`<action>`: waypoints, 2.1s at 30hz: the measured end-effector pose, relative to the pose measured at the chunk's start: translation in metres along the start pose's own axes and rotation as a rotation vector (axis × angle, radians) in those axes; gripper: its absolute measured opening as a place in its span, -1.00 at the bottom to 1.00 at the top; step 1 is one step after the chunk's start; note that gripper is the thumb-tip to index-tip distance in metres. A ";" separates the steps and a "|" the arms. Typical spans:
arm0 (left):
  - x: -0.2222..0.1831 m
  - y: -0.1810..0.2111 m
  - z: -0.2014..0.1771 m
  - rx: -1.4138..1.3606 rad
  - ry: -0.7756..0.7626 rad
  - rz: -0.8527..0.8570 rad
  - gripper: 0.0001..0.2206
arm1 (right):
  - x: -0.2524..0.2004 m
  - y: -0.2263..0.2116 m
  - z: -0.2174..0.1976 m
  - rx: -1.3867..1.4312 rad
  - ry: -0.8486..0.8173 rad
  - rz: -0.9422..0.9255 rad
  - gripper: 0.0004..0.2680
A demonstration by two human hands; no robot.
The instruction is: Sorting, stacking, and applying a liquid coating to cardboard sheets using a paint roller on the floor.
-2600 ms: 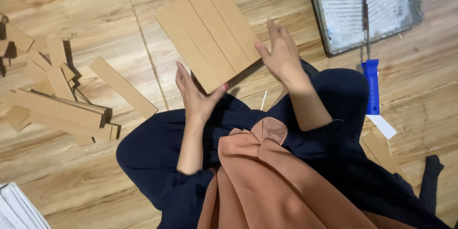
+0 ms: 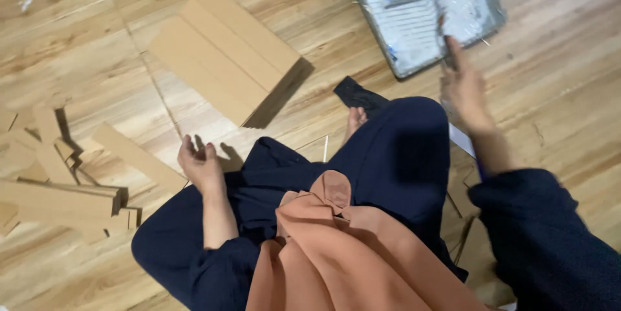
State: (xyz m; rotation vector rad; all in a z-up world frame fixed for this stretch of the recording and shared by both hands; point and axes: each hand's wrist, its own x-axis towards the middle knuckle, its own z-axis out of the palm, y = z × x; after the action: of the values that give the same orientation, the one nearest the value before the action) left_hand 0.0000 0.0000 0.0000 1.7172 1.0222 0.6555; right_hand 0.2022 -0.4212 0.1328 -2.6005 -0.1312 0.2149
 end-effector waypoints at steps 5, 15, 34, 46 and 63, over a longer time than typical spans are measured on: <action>-0.004 0.029 0.004 -0.027 -0.077 0.155 -0.50 | 0.019 -0.004 -0.031 0.615 -0.087 -0.010 -0.56; -0.010 0.074 0.027 -0.239 -0.212 0.263 -0.62 | -0.034 -0.199 0.016 0.347 -0.451 -0.604 -0.65; 0.002 0.043 0.045 -0.593 -0.237 -0.292 -0.52 | -0.023 -0.272 0.096 -0.431 -0.469 -0.434 -0.58; 0.004 0.064 0.038 -0.509 -0.248 -0.429 -0.60 | -0.049 -0.277 0.078 -0.571 -0.550 -0.342 -0.51; 0.008 0.082 0.031 -0.388 -0.249 -0.464 -0.61 | -0.028 -0.300 0.105 -0.639 -0.449 -0.553 -0.51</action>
State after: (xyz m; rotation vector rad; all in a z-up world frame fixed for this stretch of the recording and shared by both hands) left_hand 0.0554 -0.0203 0.0649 1.1363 0.9926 0.3032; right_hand 0.1407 -0.1151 0.1999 -2.9369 -1.2337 0.6298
